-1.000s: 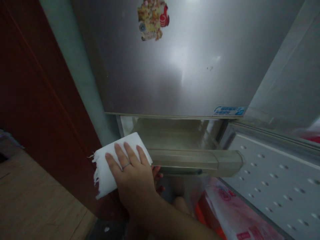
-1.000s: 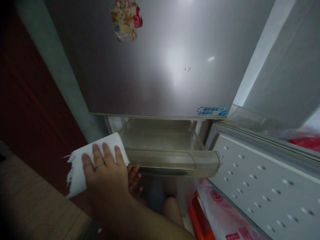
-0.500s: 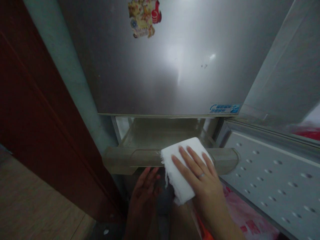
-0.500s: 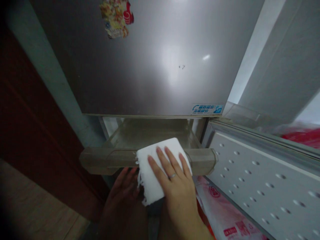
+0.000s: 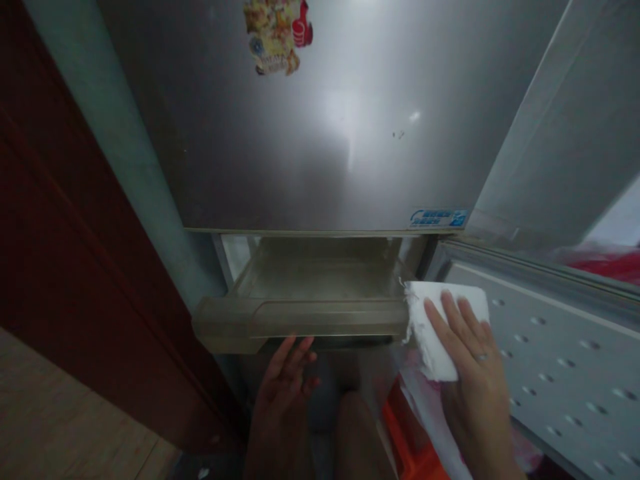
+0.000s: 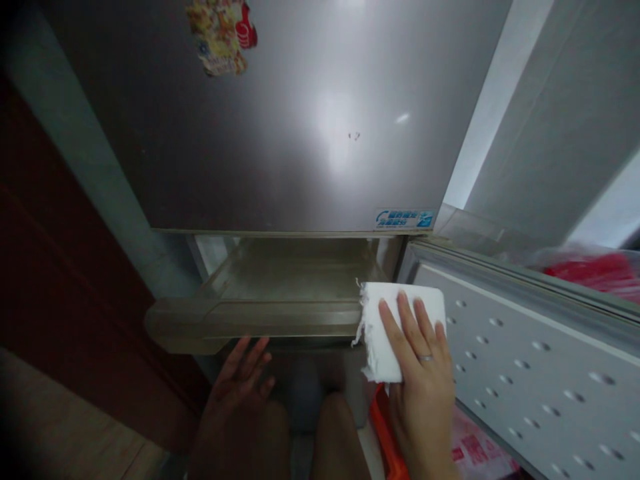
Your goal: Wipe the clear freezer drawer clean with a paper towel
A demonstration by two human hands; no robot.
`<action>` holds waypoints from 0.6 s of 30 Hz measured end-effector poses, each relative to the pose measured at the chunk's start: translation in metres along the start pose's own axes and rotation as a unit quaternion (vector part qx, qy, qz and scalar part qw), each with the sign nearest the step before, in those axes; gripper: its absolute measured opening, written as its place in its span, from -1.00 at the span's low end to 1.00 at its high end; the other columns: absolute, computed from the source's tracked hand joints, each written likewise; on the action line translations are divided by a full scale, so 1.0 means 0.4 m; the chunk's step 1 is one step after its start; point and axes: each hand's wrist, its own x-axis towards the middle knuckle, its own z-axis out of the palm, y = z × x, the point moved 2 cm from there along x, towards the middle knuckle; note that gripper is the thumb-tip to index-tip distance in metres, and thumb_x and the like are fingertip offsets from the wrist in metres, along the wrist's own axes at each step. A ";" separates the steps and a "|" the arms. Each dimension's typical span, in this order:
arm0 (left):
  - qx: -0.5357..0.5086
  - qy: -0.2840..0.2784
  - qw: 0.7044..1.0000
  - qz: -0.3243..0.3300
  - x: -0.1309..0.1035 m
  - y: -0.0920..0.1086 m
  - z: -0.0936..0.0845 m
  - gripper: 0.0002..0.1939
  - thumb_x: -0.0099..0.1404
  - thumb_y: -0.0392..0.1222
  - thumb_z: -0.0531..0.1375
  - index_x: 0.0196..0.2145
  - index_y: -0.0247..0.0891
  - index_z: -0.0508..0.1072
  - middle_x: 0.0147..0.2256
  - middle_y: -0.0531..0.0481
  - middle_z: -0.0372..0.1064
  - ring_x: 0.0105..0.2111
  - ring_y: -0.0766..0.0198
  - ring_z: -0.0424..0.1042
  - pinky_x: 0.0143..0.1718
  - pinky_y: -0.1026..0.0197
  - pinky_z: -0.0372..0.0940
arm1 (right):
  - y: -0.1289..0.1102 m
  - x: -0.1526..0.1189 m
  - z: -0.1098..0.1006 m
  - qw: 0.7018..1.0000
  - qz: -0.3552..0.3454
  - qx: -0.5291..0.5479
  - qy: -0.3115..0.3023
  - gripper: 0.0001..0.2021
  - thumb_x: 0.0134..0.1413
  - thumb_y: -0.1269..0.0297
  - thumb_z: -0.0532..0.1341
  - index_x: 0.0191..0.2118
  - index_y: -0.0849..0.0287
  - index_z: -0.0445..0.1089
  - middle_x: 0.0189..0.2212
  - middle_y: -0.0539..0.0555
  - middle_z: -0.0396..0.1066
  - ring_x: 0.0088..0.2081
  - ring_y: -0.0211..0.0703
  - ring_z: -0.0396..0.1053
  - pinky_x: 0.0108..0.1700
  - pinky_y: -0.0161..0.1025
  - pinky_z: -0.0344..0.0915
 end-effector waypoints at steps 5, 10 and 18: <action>0.003 0.000 1.000 -0.004 0.001 -0.006 -0.002 -0.45 0.17 -0.22 0.30 0.13 -0.03 0.39 0.14 -0.18 0.34 -0.02 0.12 0.41 -0.17 0.22 0.37 | -0.029 -0.014 0.008 0.999 -0.025 -0.019 -0.006 -0.34 0.18 0.54 -0.07 0.36 -0.08 -0.06 0.36 0.05 0.02 0.39 -0.04 -0.13 0.32 0.21 -0.09; -0.015 -0.009 1.000 0.000 0.007 -0.008 0.001 -0.53 0.19 -0.23 0.27 0.08 -0.02 0.44 0.15 -0.14 0.33 -0.01 0.14 0.41 -0.16 0.22 0.38 | -0.102 -0.005 0.021 0.997 -0.067 -0.027 -0.039 -0.41 0.24 0.47 -0.04 0.36 0.03 -0.05 0.37 0.10 0.01 0.40 -0.07 -0.20 0.34 0.14 -0.16; 0.034 0.051 0.996 0.059 0.021 -0.025 0.011 -0.59 0.16 -0.05 0.29 -0.02 -0.09 0.48 0.03 -0.15 0.42 0.01 -0.02 0.41 -0.07 0.03 0.37 | -0.272 0.060 0.075 0.989 -0.148 0.018 -0.027 -0.54 0.29 0.45 -0.03 0.24 0.00 0.21 0.25 -0.04 0.25 0.30 -0.07 0.11 0.31 0.02 -0.06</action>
